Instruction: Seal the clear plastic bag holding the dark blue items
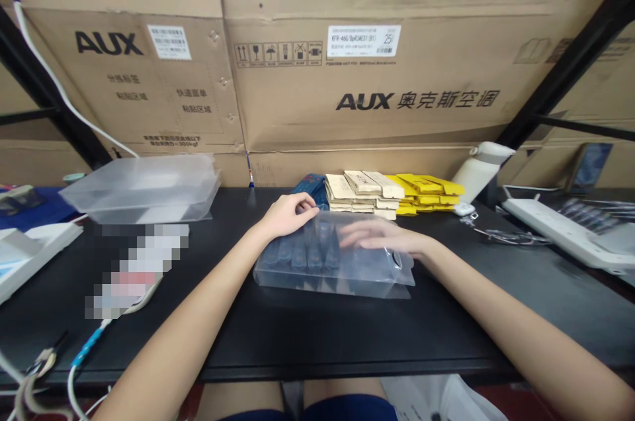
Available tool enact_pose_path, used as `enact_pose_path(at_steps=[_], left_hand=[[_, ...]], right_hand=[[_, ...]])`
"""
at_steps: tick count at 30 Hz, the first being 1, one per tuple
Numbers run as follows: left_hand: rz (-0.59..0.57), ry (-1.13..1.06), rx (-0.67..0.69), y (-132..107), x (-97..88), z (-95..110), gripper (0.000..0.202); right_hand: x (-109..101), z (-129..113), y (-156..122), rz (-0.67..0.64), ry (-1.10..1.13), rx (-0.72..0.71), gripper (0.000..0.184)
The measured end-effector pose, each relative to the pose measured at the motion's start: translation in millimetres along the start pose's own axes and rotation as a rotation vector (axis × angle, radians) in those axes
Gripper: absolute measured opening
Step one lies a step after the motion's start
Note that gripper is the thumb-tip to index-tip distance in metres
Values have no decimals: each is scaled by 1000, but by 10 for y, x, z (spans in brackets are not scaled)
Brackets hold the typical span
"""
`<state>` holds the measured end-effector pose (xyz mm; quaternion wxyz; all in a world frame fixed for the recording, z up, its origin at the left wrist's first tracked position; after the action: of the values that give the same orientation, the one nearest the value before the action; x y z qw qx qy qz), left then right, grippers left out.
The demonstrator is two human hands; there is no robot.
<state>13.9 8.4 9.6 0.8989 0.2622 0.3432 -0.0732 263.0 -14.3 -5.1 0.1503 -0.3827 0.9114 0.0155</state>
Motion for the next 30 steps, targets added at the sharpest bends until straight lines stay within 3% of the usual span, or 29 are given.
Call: enact_pose_path(at_steps=[4,8,11,16,19,22,28,30], left_hand=[[-2,-23,9,-3,10,17,21],[-7,-39,14,-4,8,30,22],[-4,-44,16,-6,10,25,21],[23,-26,5,7,17,-27,21],[34,-13,-3,21,10,-55,21],[38,-15,-9,25,-8,-58,20],[46,-29,-26,26,-37,-63,20],[49,-31,-29,30,-40,-73,20]], right_hand=[[-83,-8,-67,-138,44,-11,69],[-129,2,-99,-135,-7,49,77],[-145,21,-95,-24,-27,108,70],[-159,92,-21,355,5,99,21],[-156,139,8,451,114,154,21],[-157,116,-11,397,219,190,28],[-149,-75,-108,159,149,18,53],[-146,-90,-116,167,123,22,64]])
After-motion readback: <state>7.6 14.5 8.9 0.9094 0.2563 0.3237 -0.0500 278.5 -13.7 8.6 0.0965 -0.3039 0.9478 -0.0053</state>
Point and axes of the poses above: each hand's wrist, its own y-axis towards the middle knuckle, its own x-axis out of the palm, z = x × y, the point moved 2 cm from there along y, towards the middle knuckle, and after that the axes turned 7 degrees about z, right-handed, at the moved point
